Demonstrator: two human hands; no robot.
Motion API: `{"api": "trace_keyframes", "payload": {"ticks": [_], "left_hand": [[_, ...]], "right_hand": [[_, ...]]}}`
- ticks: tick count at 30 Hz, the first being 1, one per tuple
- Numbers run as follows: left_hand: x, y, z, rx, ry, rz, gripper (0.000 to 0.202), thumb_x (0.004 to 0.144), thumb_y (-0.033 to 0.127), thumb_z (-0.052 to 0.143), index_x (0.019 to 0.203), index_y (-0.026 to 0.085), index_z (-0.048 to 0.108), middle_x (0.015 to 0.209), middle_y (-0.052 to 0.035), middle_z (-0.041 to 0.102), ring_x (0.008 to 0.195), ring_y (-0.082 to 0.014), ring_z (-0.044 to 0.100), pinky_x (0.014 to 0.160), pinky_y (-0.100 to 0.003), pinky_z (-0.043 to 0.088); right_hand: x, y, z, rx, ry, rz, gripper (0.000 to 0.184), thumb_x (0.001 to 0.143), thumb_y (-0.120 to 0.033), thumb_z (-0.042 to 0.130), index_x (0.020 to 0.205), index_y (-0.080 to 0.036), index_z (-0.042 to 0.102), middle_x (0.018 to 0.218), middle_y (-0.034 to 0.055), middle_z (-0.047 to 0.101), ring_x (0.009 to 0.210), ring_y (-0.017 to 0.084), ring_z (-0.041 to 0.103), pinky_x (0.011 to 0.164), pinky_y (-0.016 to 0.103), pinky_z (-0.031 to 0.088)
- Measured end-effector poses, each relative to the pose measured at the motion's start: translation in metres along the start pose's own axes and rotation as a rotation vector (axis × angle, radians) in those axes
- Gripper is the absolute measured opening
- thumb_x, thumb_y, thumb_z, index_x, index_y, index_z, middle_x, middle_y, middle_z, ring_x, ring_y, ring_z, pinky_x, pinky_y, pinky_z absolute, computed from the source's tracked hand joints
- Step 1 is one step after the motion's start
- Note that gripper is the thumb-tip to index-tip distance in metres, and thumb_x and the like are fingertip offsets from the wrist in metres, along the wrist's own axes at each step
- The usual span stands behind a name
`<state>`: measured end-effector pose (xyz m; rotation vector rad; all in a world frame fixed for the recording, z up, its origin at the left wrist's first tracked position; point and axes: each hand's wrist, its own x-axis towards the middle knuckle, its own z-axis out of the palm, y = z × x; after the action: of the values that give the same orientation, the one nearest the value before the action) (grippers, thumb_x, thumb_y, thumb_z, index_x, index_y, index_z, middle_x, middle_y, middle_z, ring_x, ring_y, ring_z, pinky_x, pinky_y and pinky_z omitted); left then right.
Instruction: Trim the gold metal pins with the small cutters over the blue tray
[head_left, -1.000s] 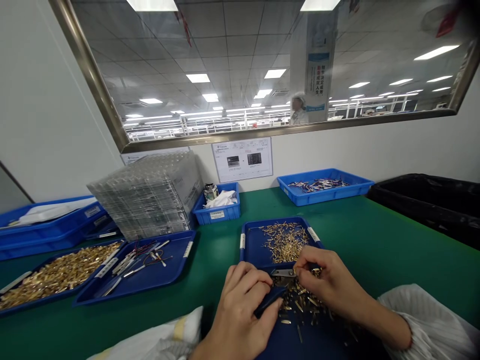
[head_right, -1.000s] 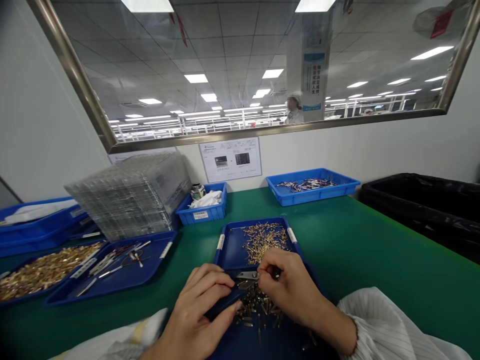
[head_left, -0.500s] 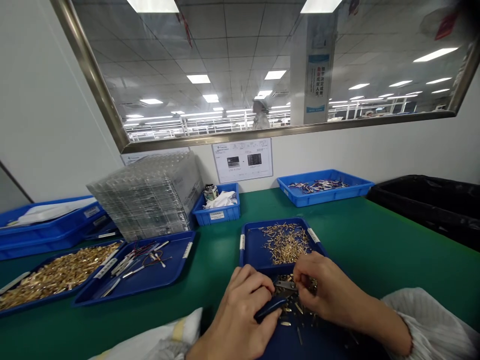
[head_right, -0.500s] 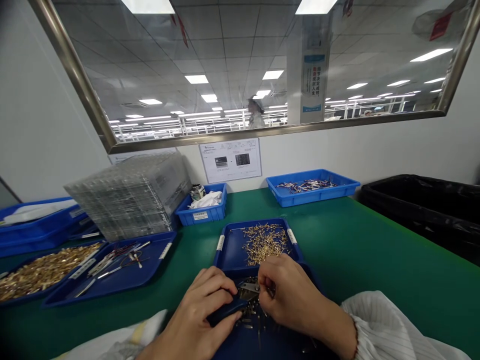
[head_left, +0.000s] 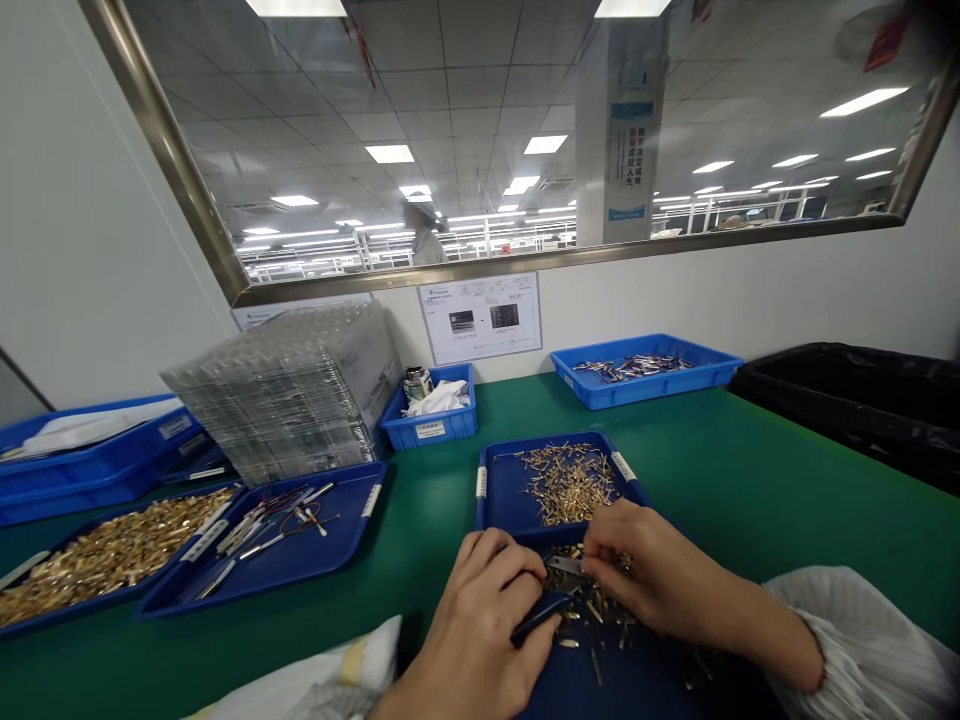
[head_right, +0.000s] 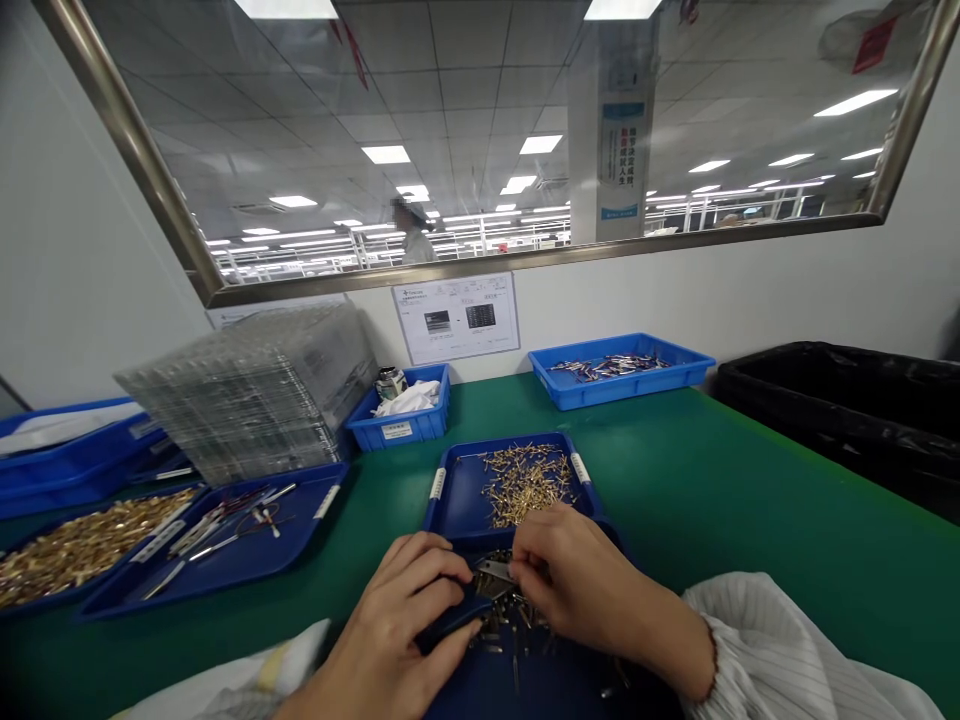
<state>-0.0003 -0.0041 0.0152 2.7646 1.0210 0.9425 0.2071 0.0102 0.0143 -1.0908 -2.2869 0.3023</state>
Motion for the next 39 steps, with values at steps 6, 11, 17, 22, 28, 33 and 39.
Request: {"api": "trace_keyframes", "payload": {"ticks": [6, 11, 17, 22, 28, 33, 39], "left_hand": [[0.0, -0.009, 0.005, 0.045, 0.114, -0.157, 0.01, 0.072, 0.012, 0.059, 0.065, 0.017, 0.053, 0.083, -0.0042, 0.062, 0.079, -0.0214, 0.055, 0.071, -0.039, 0.044], [-0.002, -0.012, 0.007, 0.114, 0.139, -0.214, 0.01, 0.071, 0.012, 0.059, 0.067, 0.017, 0.053, 0.085, -0.004, 0.063, 0.08, -0.0226, 0.055, 0.072, -0.042, 0.044], [0.0, -0.01, 0.006, 0.091, 0.051, -0.229, 0.013, 0.068, 0.011, 0.062, 0.063, 0.018, 0.052, 0.083, -0.0033, 0.063, 0.078, -0.0222, 0.055, 0.071, -0.041, 0.044], [0.0, -0.006, 0.005, -0.022, -0.047, -0.177, 0.013, 0.067, 0.01, 0.064, 0.063, 0.018, 0.055, 0.083, -0.0019, 0.062, 0.08, -0.0208, 0.055, 0.074, -0.039, 0.044], [0.001, -0.003, 0.002, -0.061, -0.027, -0.148, 0.012, 0.069, 0.01, 0.064, 0.064, 0.017, 0.055, 0.083, -0.0022, 0.062, 0.082, -0.0206, 0.054, 0.076, -0.038, 0.043], [0.001, -0.001, 0.001, -0.03, -0.053, -0.15, 0.009, 0.071, 0.012, 0.062, 0.066, 0.018, 0.057, 0.082, -0.0024, 0.062, 0.078, -0.0202, 0.054, 0.075, -0.039, 0.043], [-0.001, 0.0, 0.002, -0.003, -0.076, -0.167, 0.008, 0.073, 0.013, 0.06, 0.067, 0.018, 0.057, 0.082, -0.0026, 0.061, 0.077, -0.0205, 0.053, 0.073, -0.039, 0.042]], "right_hand": [[0.003, 0.01, 0.0, 0.01, 0.188, 0.114, 0.014, 0.081, -0.009, 0.047, 0.09, -0.017, 0.055, 0.084, 0.0047, 0.058, 0.076, 0.017, 0.054, 0.067, 0.028, 0.04], [-0.003, 0.008, 0.011, -0.003, -0.075, 0.082, 0.013, 0.077, -0.01, 0.056, 0.085, -0.02, 0.06, 0.084, 0.0023, 0.059, 0.081, 0.018, 0.054, 0.073, 0.029, 0.04], [-0.003, 0.007, 0.018, -0.055, -0.124, 0.086, 0.02, 0.081, -0.007, 0.047, 0.071, -0.018, 0.061, 0.076, 0.0025, 0.057, 0.072, 0.015, 0.054, 0.066, 0.026, 0.039], [0.0, 0.007, 0.013, 0.093, -0.02, 0.073, 0.02, 0.083, -0.007, 0.045, 0.08, -0.017, 0.062, 0.076, 0.0019, 0.058, 0.068, 0.013, 0.054, 0.061, 0.023, 0.039], [0.0, 0.006, 0.011, 0.117, -0.002, 0.071, 0.018, 0.083, -0.008, 0.047, 0.076, -0.017, 0.061, 0.074, 0.0013, 0.058, 0.067, 0.013, 0.054, 0.06, 0.023, 0.038], [-0.001, 0.005, 0.01, 0.106, -0.001, 0.088, 0.015, 0.082, -0.009, 0.049, 0.073, -0.016, 0.059, 0.072, 0.0006, 0.058, 0.065, 0.012, 0.052, 0.058, 0.023, 0.037], [0.002, 0.005, 0.008, 0.153, -0.01, 0.092, 0.016, 0.081, -0.007, 0.049, 0.078, -0.017, 0.061, 0.074, 0.0006, 0.06, 0.068, 0.012, 0.054, 0.061, 0.023, 0.038]]}}
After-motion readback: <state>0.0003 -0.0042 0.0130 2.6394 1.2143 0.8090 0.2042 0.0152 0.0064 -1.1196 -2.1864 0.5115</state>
